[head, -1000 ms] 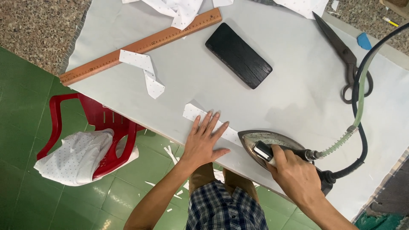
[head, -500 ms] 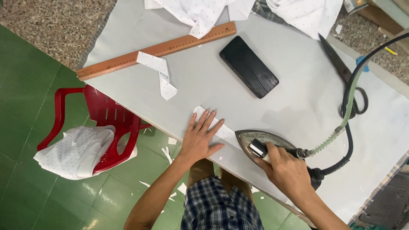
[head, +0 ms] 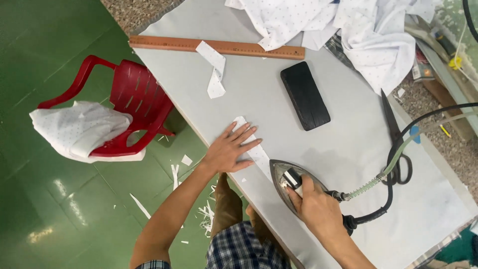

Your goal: The person irons a small rectangular piece of white patterned fabric on a table using an iron and a black rectangular weight. They then pick up a larger piece of the same fabric, unfold it, and iron it on the table.

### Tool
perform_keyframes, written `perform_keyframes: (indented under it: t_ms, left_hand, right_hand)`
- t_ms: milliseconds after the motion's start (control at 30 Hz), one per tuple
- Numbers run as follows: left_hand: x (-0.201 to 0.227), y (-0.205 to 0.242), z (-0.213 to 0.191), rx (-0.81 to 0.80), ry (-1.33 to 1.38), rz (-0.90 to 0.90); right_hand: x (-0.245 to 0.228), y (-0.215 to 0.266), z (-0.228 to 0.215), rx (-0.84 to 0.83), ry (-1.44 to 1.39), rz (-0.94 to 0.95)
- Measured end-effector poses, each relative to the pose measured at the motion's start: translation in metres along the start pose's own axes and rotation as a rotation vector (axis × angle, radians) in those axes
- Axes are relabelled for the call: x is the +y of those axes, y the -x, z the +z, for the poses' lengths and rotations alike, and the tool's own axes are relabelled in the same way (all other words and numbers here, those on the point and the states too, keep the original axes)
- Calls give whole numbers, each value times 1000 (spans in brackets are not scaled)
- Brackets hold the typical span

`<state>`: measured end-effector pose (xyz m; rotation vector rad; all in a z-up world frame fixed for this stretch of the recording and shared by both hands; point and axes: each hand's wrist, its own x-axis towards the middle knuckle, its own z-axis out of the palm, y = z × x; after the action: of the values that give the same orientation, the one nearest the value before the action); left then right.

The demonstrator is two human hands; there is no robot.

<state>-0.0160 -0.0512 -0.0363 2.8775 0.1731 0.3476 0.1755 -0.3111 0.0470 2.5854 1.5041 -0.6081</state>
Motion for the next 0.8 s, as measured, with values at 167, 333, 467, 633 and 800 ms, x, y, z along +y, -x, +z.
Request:
perform_keyframes:
  t_ms: [167, 333, 467, 633, 800]
  left_hand:
    - [1, 2, 1, 23, -2, -13]
    - [0, 3, 5, 29, -17, -35]
    - [-10, 8, 4, 48, -70, -40]
    - [-16, 8, -2, 56, -96, -48]
    - [-22, 4, -4, 54, -59, -54]
  right_hand:
    - [-5, -9, -21, 34, 19, -98]
    - [-14, -28, -24, 224, 79, -229]
    - [-11, -32, -17, 169, 45, -196]
    - [-8, -31, -20, 59, 15, -152]
    - [-5, -24, -21, 43, -18, -127]
